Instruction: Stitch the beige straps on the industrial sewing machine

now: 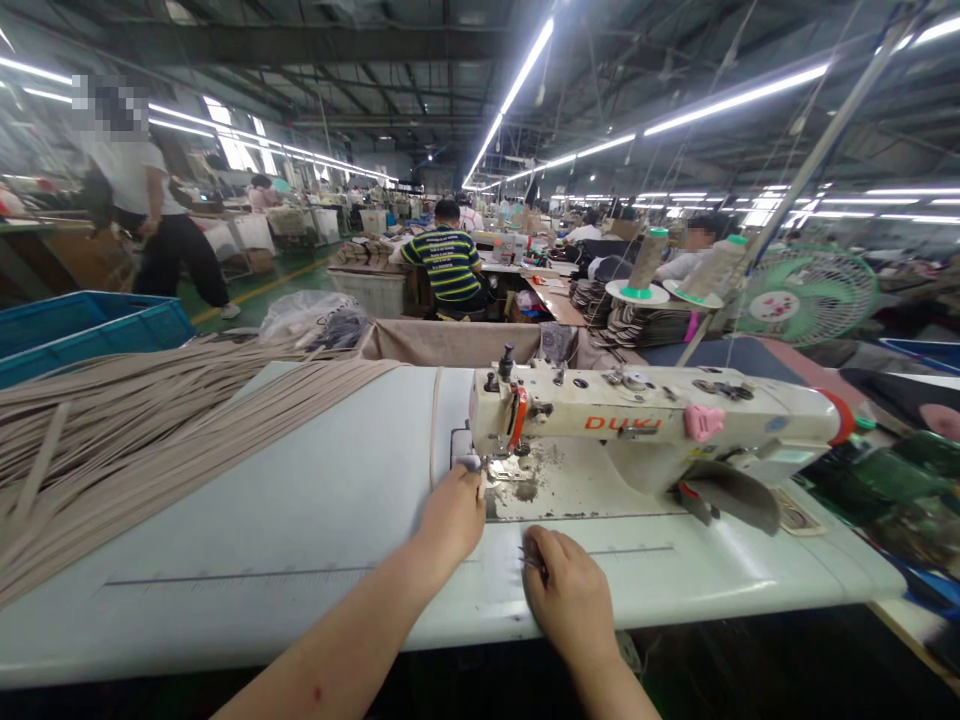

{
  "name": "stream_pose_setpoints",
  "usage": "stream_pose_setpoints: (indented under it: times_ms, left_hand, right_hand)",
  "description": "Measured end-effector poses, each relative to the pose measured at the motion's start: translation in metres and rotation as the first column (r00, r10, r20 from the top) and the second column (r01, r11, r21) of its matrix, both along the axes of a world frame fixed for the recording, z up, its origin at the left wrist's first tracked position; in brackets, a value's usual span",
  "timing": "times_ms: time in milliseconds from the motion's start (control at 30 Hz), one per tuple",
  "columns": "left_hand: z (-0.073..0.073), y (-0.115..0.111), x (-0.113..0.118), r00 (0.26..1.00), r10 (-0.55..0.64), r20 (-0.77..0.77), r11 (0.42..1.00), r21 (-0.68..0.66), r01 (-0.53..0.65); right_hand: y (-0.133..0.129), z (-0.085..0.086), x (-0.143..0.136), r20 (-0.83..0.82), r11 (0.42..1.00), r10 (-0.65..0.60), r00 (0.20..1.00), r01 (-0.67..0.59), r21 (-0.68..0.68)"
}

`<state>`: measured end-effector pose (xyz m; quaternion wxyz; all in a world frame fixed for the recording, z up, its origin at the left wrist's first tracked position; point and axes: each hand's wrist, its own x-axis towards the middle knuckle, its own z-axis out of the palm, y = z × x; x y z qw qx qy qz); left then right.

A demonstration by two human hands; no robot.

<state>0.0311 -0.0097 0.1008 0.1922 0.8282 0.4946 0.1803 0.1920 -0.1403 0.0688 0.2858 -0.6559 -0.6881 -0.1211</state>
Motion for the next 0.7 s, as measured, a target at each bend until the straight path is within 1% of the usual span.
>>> stream_pose_setpoints:
  times_ms: [167, 400, 500, 633, 700]
  left_hand:
    - [0.001, -0.012, 0.008, 1.000, -0.008, -0.021, 0.998, -0.056, 0.006]
    - [0.007, -0.031, 0.012, 0.998, -0.021, -0.062, 0.995, -0.096, 0.015]
    - [0.014, -0.040, 0.011, 0.994, -0.037, -0.100, 0.991, -0.130, 0.024]
    - [0.026, -0.049, 0.007, 0.988, -0.090, -0.125, 0.966, -0.252, 0.056]
    - [0.030, -0.051, 0.005, 0.985, -0.112, -0.128, 0.956, -0.283, 0.072]
  right_hand:
    - [0.000, 0.001, -0.001, -0.011, 1.000, -0.005, 1.000, 0.005, 0.010]
    - [-0.003, -0.003, 0.000, -0.024, 1.000, 0.010, 1.000, -0.010, 0.021]
    - [-0.003, -0.005, 0.000, -0.028, 0.999, 0.015, 0.999, -0.014, 0.029]
    - [-0.003, -0.005, 0.001, -0.055, 1.000, 0.014, 0.998, -0.013, 0.011]
    - [-0.004, -0.003, 0.002, -0.096, 0.999, 0.037, 0.995, -0.037, 0.010]
